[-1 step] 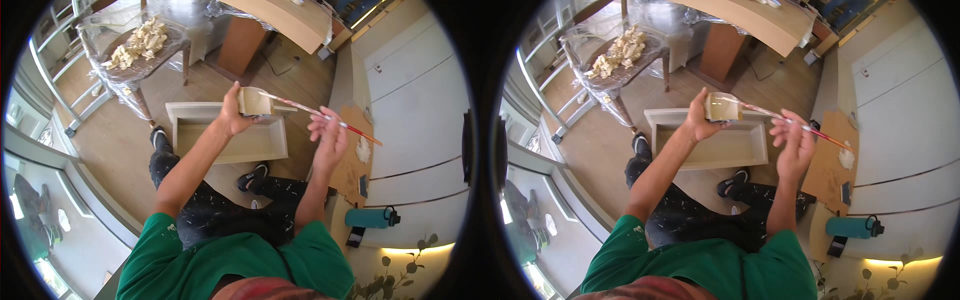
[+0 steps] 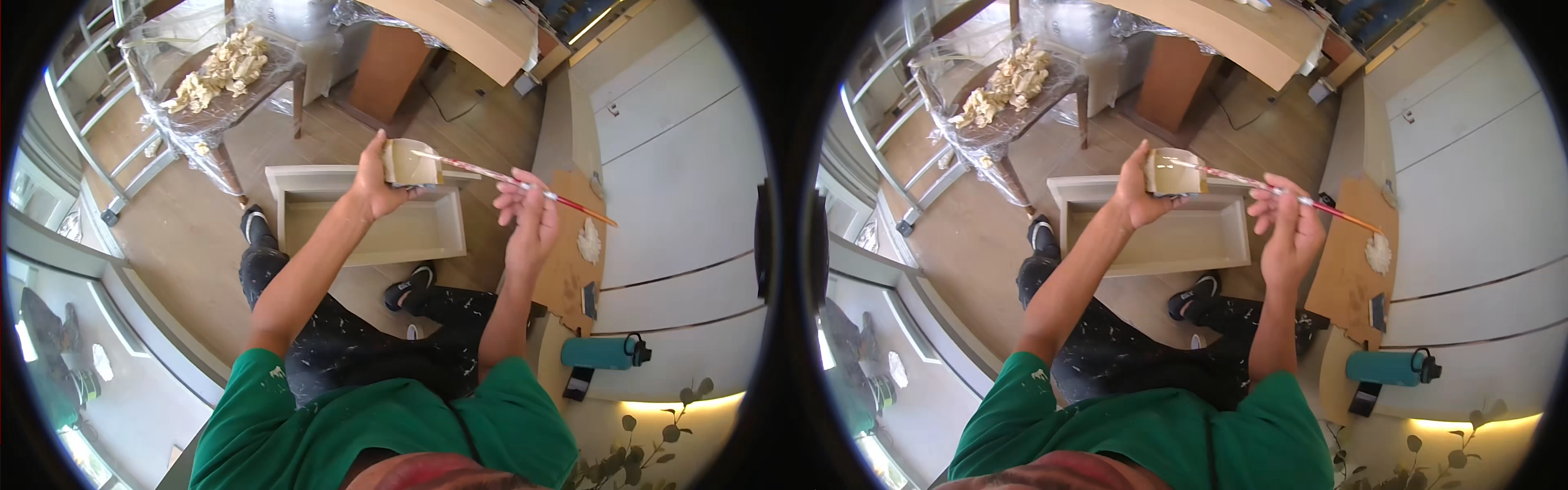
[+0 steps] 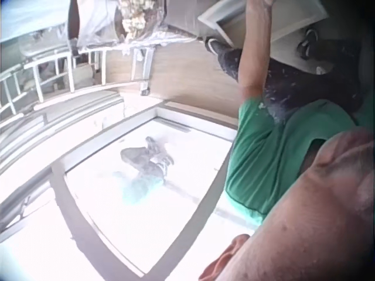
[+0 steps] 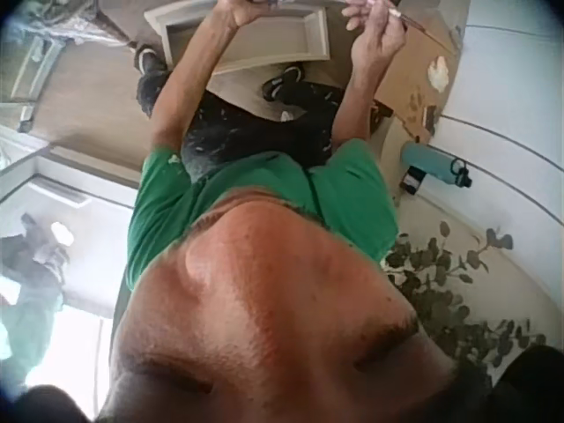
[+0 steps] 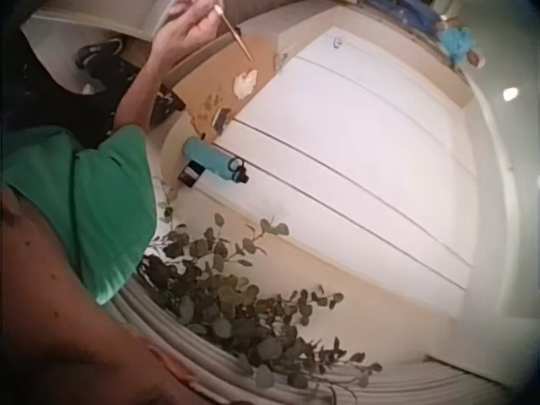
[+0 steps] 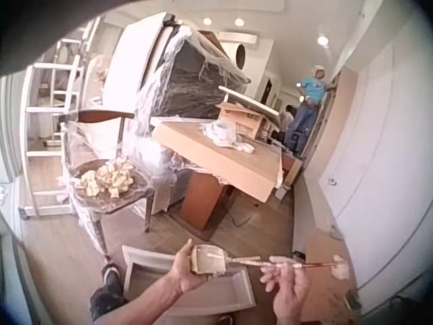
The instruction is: The person paints the interior of a drawer with a paintbrush and a container of paint, then moves the drawer aside.
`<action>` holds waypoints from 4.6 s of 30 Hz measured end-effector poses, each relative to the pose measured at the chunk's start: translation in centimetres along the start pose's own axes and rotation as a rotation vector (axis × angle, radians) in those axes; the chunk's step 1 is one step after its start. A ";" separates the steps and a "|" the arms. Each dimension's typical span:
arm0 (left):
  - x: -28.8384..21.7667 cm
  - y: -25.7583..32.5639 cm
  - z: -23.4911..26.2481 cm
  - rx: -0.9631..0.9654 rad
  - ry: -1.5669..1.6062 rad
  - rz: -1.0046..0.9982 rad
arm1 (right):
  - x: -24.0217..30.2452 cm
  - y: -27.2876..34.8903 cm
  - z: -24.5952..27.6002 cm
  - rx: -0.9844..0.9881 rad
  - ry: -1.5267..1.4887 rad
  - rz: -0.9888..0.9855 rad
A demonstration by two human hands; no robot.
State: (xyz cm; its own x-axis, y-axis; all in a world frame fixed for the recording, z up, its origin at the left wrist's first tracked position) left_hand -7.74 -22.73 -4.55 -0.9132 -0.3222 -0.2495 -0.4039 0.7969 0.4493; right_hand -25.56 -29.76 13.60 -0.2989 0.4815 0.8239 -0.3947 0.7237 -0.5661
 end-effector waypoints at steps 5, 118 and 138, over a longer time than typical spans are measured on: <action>-0.8 1.8 -1.1 -0.032 -0.009 -0.038 | -2.0 -0.1 -1.8 0.074 0.074 -0.014; -23.4 11.6 9.6 -0.002 0.440 -0.707 | -37.9 32.1 -12.1 0.669 0.441 -0.376; -22.0 12.7 9.8 -0.135 0.554 -0.635 | -37.9 32.6 -13.5 0.709 0.481 -0.210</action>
State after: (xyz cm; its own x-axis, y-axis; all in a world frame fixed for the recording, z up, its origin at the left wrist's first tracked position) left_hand 7.78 -0.48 -1.77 -0.3919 -0.9187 -0.0483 -0.8189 0.3245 0.4735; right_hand -15.37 -17.70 -35.76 0.1754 0.6449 0.7439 -0.8945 0.4201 -0.1532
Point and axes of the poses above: each hand's wrist, its own y-axis away from the middle knuckle, its own z-axis out of the back of the hand, x = y × z, the point moved 9 cm from there along -y, towards the middle knuckle, and after that the axes turned 13 degrees about -x, right-handed, at the moved point
